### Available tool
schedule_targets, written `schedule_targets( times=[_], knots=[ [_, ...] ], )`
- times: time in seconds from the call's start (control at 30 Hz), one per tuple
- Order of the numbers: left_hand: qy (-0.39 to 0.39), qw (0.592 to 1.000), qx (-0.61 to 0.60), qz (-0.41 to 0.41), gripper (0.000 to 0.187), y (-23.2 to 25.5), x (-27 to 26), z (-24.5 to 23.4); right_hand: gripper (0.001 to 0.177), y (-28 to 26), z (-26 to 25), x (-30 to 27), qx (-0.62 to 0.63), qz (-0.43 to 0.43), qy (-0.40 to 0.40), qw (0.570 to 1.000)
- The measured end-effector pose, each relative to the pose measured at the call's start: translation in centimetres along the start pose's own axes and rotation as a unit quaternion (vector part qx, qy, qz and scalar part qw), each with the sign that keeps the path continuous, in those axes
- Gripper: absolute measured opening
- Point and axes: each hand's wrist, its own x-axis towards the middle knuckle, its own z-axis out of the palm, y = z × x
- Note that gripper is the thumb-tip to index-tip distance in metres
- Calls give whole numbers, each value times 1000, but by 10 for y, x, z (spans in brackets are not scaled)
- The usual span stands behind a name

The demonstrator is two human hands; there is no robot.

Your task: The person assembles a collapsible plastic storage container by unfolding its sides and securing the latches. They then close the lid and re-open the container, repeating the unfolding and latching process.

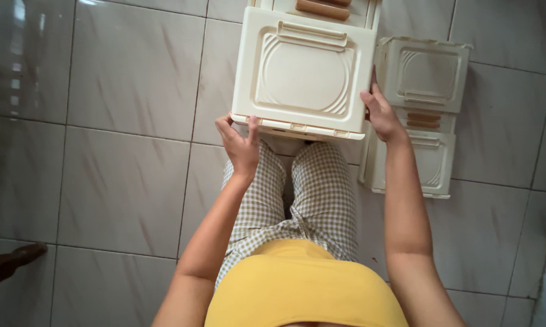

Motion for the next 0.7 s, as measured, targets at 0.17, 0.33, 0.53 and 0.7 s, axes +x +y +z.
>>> schedule_targets(
  times=[0.17,0.33,0.53,0.7],
  knots=[
    [-29,999,-25,-23,54,-14,-6,-2,74,-5,7,-11,-35,-48,48,997],
    [-9,983,-145,-109,50,-46,-26,2,42,34,44,-53,-79,-157,363,915],
    [-159,941,-218,-203,36,-77,-66,26,6,93,129,-114,3,-166,347,923],
    [-152,880,-323,-312,36,-83,-65,41,24,96,159,-102,78,4,203,976]
  ],
)
